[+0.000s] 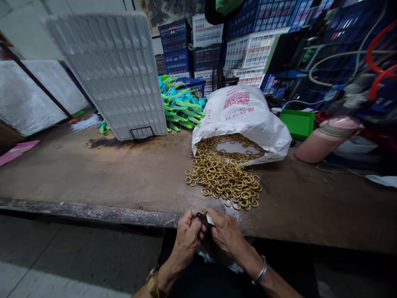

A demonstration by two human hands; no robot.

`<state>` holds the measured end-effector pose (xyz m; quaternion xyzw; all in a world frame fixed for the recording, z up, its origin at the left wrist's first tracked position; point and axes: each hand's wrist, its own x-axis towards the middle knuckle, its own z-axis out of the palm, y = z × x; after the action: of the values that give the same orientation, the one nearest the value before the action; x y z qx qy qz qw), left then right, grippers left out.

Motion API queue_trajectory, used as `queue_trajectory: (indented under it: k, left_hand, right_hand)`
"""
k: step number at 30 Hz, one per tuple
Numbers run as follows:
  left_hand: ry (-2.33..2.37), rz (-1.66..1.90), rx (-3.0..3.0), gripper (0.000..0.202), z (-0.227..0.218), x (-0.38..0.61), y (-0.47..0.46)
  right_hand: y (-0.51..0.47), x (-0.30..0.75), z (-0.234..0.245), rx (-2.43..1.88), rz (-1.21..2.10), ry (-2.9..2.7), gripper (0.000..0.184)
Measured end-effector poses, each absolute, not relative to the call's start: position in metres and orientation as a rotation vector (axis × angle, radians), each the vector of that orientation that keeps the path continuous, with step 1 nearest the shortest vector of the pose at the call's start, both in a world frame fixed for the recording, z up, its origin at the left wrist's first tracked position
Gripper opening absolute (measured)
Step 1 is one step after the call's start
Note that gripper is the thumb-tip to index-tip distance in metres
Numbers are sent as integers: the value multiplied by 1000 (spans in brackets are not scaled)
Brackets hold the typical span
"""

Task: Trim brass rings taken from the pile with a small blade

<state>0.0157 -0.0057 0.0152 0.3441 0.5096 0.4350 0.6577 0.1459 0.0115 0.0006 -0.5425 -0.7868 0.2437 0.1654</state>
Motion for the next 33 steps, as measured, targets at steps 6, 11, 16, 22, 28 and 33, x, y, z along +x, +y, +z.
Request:
queue_trajectory:
  k: [6, 11, 16, 22, 28, 33]
  left_hand:
    - [1127, 988, 779, 26, 12, 10, -11]
    - [994, 942, 680, 23, 23, 6, -20]
    - [868, 982, 514, 24, 19, 4, -18]
    - [879, 1018, 492, 25, 12, -1, -12]
    - [789, 1041, 342, 21, 14, -5, -7]
    - [756, 1024, 214, 25, 7, -5, -2]
  right_hand:
    - [14, 144, -2, -1621, 583, -2331, 29]
    - [31, 150, -7, -1785, 420, -2263, 24]
    - [49, 143, -2, -1799, 328, -2232, 29]
    - [64, 129, -8, -1900, 207, -2268, 21]
    - [68, 130, -8, -1958, 193, -2287, 22]
    - [67, 138, -10, -1823, 361, -2235, 23]
